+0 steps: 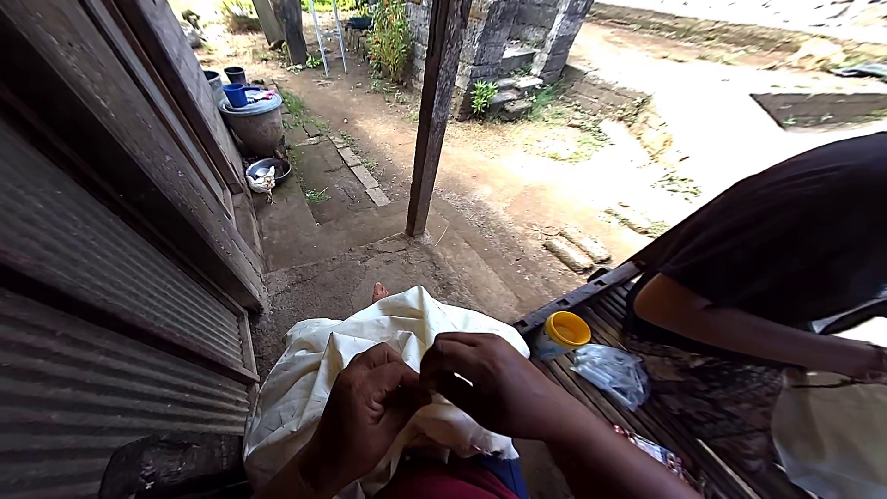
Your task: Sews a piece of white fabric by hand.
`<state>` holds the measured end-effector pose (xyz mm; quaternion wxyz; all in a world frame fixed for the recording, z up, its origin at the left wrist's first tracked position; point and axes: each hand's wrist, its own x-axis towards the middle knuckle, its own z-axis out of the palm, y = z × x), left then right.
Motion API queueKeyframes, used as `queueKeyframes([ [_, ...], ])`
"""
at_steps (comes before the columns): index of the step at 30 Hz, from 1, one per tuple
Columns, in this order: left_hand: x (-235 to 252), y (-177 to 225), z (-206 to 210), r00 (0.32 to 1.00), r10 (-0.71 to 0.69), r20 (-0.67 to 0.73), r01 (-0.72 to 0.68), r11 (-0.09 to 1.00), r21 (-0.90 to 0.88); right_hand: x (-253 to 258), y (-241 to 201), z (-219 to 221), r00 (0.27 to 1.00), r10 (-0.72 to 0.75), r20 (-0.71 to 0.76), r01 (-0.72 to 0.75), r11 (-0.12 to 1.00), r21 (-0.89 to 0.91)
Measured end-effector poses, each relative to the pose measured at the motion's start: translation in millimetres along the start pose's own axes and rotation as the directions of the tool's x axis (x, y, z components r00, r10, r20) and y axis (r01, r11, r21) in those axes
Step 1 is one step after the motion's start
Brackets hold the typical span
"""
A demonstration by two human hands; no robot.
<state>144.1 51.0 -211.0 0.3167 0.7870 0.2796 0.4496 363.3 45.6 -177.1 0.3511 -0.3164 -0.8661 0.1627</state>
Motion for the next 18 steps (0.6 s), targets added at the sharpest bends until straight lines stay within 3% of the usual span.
queueKeyframes([
  [3,2,0,-2,0.998,0.024,-0.057,-0.023,1.0,0.016,0,6,3,0.986,0.156,0.051,-0.152,0.986,-0.073],
  [7,0,-3,-4,0.998,0.016,-0.058,-0.014,0.999,0.029,0,0,-1,0.989,-0.132,0.073,0.131,0.991,0.009],
  [8,0,-2,-3,0.999,0.02,-0.029,-0.019,0.999,0.029,2,-3,-1,0.992,-0.116,0.038,0.117,0.993,-0.007],
  [10,1,-1,-2,0.999,0.034,-0.025,-0.033,0.999,0.018,4,-3,1,0.998,0.058,-0.015,-0.06,0.991,-0.123],
  [12,4,-2,-4,0.996,0.04,-0.079,-0.04,0.999,0.005,4,1,1,0.986,0.165,0.022,-0.159,0.972,-0.172],
  [16,3,-4,-3,0.996,0.038,-0.085,-0.035,0.999,0.037,4,-3,-1,0.993,-0.1,0.064,0.101,0.995,-0.008],
  [18,2,-3,-1,0.998,0.051,-0.047,-0.05,0.998,0.026,6,-6,1,1.0,0.014,-0.027,-0.016,0.994,-0.106],
])
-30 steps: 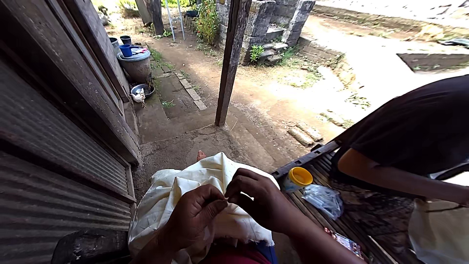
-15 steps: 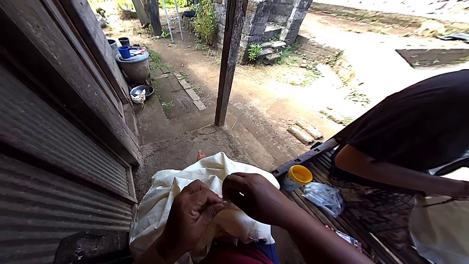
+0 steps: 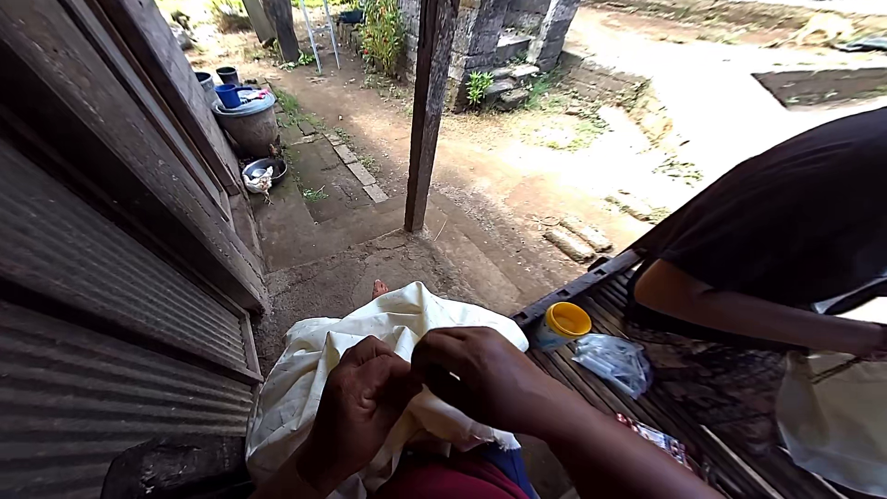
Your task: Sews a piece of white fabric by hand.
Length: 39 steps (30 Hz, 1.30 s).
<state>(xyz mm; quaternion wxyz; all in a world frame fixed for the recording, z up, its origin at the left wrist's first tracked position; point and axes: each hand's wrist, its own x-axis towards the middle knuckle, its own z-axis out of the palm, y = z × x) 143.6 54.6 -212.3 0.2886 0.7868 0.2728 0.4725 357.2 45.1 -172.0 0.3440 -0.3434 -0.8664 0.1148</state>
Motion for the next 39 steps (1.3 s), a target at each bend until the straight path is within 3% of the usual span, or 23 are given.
queueKeyframes([
  [2,1,1,0,1.0,0.015,-0.023,-0.015,1.0,0.0,0,2,2,0.99,0.143,-0.006,-0.143,0.985,-0.097],
  [3,2,0,-1,0.998,0.021,-0.053,-0.021,1.0,0.007,-1,4,2,0.992,0.12,0.025,-0.118,0.99,-0.083],
  [6,1,-2,-1,0.995,0.039,-0.089,-0.028,0.993,0.118,-2,0,-2,0.989,-0.13,0.066,0.125,0.99,0.064],
  [7,-1,-1,1,0.996,0.047,-0.073,-0.036,0.988,0.147,-1,-3,-2,0.991,-0.129,0.035,0.127,0.99,0.063],
  [9,-2,1,3,0.996,0.067,-0.058,-0.057,0.984,0.169,0,-4,1,0.999,0.029,-0.028,-0.03,0.998,-0.051],
  [11,-1,0,3,0.992,0.072,-0.103,-0.052,0.982,0.18,-1,0,4,0.991,0.135,0.004,-0.133,0.984,-0.116],
  [15,-2,-3,1,0.994,0.067,-0.087,-0.051,0.983,0.178,-3,-3,1,0.991,-0.127,0.049,0.126,0.992,0.01],
  [19,-1,-1,2,0.993,0.073,-0.097,-0.054,0.981,0.186,1,-4,4,0.991,0.13,-0.037,-0.134,0.977,-0.165],
  [20,0,-2,0,0.99,0.065,-0.122,-0.041,0.981,0.188,0,-3,3,0.992,0.122,-0.007,-0.122,0.982,-0.147],
  [22,0,-4,-2,0.989,0.057,-0.137,-0.031,0.982,0.185,-2,-3,1,0.998,-0.034,0.045,0.036,0.998,-0.047],
  [24,-2,-2,0,0.994,0.062,-0.094,-0.045,0.984,0.172,0,-7,3,0.995,-0.099,0.0,0.099,0.995,-0.014],
  [26,-2,-1,0,0.994,0.075,-0.085,-0.061,0.986,0.156,1,-7,7,0.997,0.037,-0.07,-0.045,0.992,-0.118],
  [28,-1,-3,-3,0.989,0.075,-0.126,-0.052,0.984,0.173,0,-4,8,0.993,0.11,-0.038,-0.114,0.983,-0.141],
  [32,-2,-4,-2,0.992,0.068,-0.104,-0.05,0.984,0.171,1,-8,3,0.996,-0.084,0.013,0.084,0.996,-0.039],
  [36,-1,-3,-3,0.989,0.078,-0.127,-0.055,0.983,0.173,2,-7,7,0.994,0.102,-0.027,-0.105,0.979,-0.173],
  [39,-1,-5,-4,0.989,0.065,-0.133,-0.041,0.983,0.176,1,-10,3,0.997,-0.072,0.035,0.074,0.996,-0.051],
])
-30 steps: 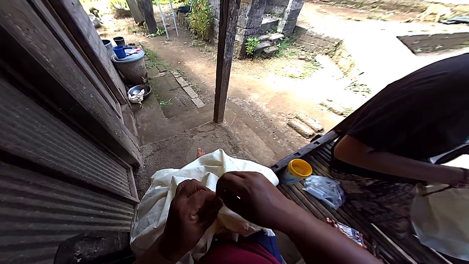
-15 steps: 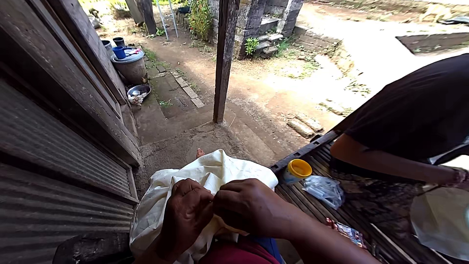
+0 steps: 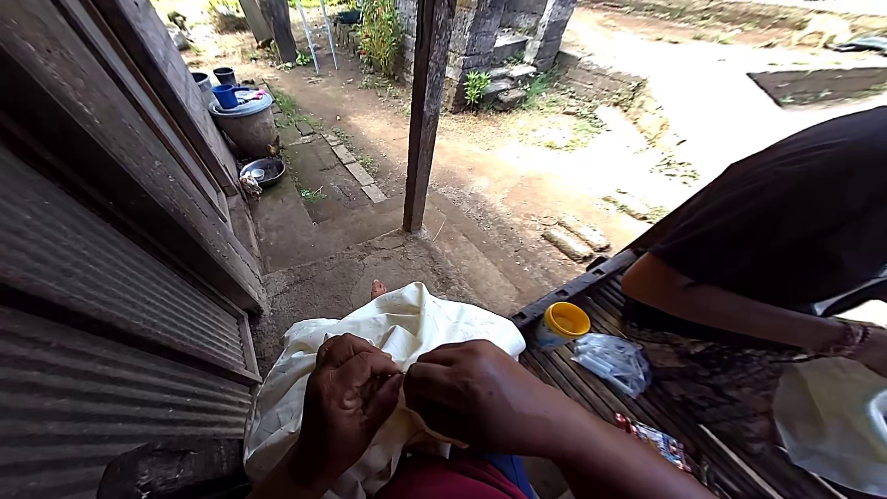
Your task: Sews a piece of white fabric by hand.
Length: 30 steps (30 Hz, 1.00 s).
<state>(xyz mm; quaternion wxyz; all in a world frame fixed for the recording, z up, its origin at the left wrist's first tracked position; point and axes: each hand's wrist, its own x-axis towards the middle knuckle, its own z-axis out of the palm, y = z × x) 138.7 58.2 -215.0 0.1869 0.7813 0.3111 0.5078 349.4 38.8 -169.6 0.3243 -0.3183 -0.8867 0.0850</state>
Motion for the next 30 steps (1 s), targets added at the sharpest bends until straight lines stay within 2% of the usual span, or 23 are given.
queueKeyframes([
  [1,-1.3,0.9,1.1,1.0,0.006,0.016,-0.006,1.0,-0.011,1.0,-1.7,0.2,1.0,-0.009,-0.029,0.009,1.0,0.003],
  [3,-2.2,2.7,2.0,0.999,0.027,0.03,-0.026,1.0,-0.012,2.9,-2.1,2.7,0.989,0.11,-0.094,-0.119,0.989,-0.087],
  [5,-0.9,1.8,-0.3,1.0,0.022,0.001,-0.022,1.0,0.01,2.8,0.7,4.6,0.977,0.198,-0.074,-0.206,0.968,-0.14],
  [7,1.0,-0.4,-2.5,1.0,0.009,-0.011,-0.008,1.0,0.027,1.6,-0.1,2.5,0.996,0.093,-0.01,-0.093,0.993,-0.068],
  [9,-1.2,-0.2,-1.0,1.0,0.018,0.016,-0.019,1.0,0.019,2.8,-4.3,2.4,1.0,0.001,-0.019,-0.002,1.0,-0.013],
  [11,-2.5,1.4,0.2,0.998,0.042,0.038,-0.042,0.999,0.001,4.8,-5.0,5.0,0.991,0.1,-0.092,-0.107,0.991,-0.083],
  [13,-0.9,0.3,-1.3,0.999,0.046,0.011,-0.046,0.999,0.004,5.2,-2.4,6.4,0.974,0.213,-0.082,-0.223,0.964,-0.147],
  [14,0.1,-1.1,-2.4,0.999,0.038,-0.004,-0.038,0.999,0.011,4.2,-2.0,5.6,0.979,0.201,-0.043,-0.205,0.97,-0.132],
  [17,-1.1,-1.8,-2.4,0.999,0.032,0.016,-0.032,0.999,0.011,3.6,-5.0,3.2,1.0,0.021,-0.004,-0.021,0.999,-0.041],
  [19,-2.8,0.4,-0.8,0.998,0.053,0.034,-0.053,0.999,0.001,5.0,-6.0,5.1,0.993,0.091,-0.073,-0.098,0.991,-0.096],
  [21,-2.2,-0.7,-2.0,0.998,0.061,0.017,-0.061,0.998,0.002,5.0,-3.2,6.0,0.977,0.198,-0.074,-0.207,0.968,-0.144],
  [22,-1.5,-2.6,-2.7,0.998,0.058,0.005,-0.058,0.998,0.0,4.0,-2.3,5.0,0.982,0.184,-0.043,-0.189,0.974,-0.126],
  [25,-3.0,-2.7,-2.9,0.999,0.046,0.022,-0.046,0.999,-0.004,4.2,-5.4,1.5,1.0,0.021,-0.003,-0.021,0.999,-0.038],
  [28,-3.3,-0.7,-2.1,0.998,0.062,0.02,-0.062,0.998,-0.005,6.5,-5.0,5.2,0.984,0.155,-0.083,-0.166,0.975,-0.145],
  [30,-1.0,-2.6,-3.9,0.998,0.059,0.003,-0.059,0.998,-0.001,5.2,-2.4,4.4,0.984,0.172,-0.038,-0.176,0.973,-0.15],
])
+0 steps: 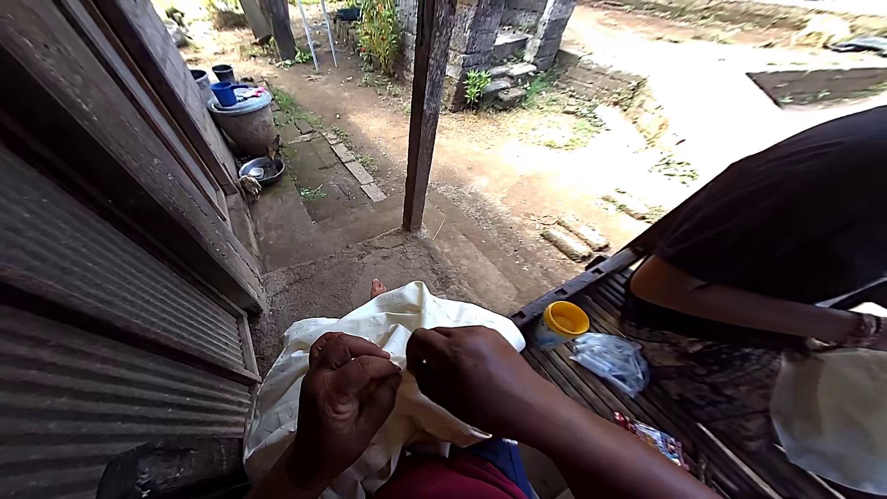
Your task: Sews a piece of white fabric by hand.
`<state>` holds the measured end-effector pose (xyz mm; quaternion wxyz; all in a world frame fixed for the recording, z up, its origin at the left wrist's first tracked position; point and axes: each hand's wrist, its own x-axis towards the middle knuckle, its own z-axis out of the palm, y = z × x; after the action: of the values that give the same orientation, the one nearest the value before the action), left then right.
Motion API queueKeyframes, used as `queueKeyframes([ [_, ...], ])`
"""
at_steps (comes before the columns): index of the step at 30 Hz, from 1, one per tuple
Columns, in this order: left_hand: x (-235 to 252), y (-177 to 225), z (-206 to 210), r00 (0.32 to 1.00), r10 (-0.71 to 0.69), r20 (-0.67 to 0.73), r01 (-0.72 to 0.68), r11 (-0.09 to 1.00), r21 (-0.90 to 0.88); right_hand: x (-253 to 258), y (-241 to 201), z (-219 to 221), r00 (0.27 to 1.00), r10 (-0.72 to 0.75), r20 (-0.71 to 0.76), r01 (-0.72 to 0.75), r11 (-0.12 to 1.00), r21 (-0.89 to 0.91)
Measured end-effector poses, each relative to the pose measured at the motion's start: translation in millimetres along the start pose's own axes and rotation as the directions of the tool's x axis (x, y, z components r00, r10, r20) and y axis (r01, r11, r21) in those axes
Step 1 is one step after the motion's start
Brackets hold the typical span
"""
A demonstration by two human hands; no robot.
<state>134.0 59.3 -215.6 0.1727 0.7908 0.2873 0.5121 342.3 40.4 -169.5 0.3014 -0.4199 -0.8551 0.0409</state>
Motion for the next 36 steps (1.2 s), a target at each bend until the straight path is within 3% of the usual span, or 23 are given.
queueKeyframes([
  [3,-1,1,1,1.0,-0.015,0.025,0.016,1.0,-0.013,0,-3,-4,0.986,-0.167,0.007,0.165,0.981,0.098],
  [7,0,2,1,1.0,-0.004,0.006,0.004,1.0,-0.006,2,-3,0,0.999,0.027,-0.028,-0.027,0.999,-0.02],
  [11,0,1,1,0.999,-0.045,0.024,0.046,0.999,-0.013,1,-2,-5,0.982,-0.186,0.019,0.183,0.977,0.106],
  [15,1,3,3,0.999,-0.037,0.01,0.037,0.999,-0.021,3,-1,0,0.999,0.039,-0.018,-0.039,0.999,-0.002],
  [20,0,1,3,0.997,-0.075,0.036,0.076,0.997,-0.025,2,1,-3,0.986,-0.165,0.015,0.162,0.978,0.13],
  [24,0,1,4,0.999,-0.055,0.0,0.055,0.998,-0.009,3,4,3,0.998,0.057,0.02,-0.057,0.998,0.034],
  [28,0,-3,2,0.998,-0.061,-0.023,0.061,0.998,0.021,3,6,2,0.979,-0.2,0.043,0.193,0.971,0.142],
  [30,-2,-3,3,0.999,-0.032,0.014,0.033,0.999,-0.01,4,4,3,0.988,-0.155,-0.001,0.154,0.979,0.134],
  [33,-1,-4,2,1.0,-0.017,-0.021,0.017,1.0,-0.02,5,6,6,0.997,0.065,0.041,-0.068,0.993,0.091],
  [34,-1,-5,2,0.999,-0.02,-0.046,0.019,1.0,-0.01,4,7,7,0.996,0.064,0.066,-0.071,0.993,0.099],
  [36,-1,-7,1,0.998,-0.024,-0.058,0.025,0.999,0.026,1,8,7,0.995,-0.071,0.069,0.061,0.988,0.142],
])
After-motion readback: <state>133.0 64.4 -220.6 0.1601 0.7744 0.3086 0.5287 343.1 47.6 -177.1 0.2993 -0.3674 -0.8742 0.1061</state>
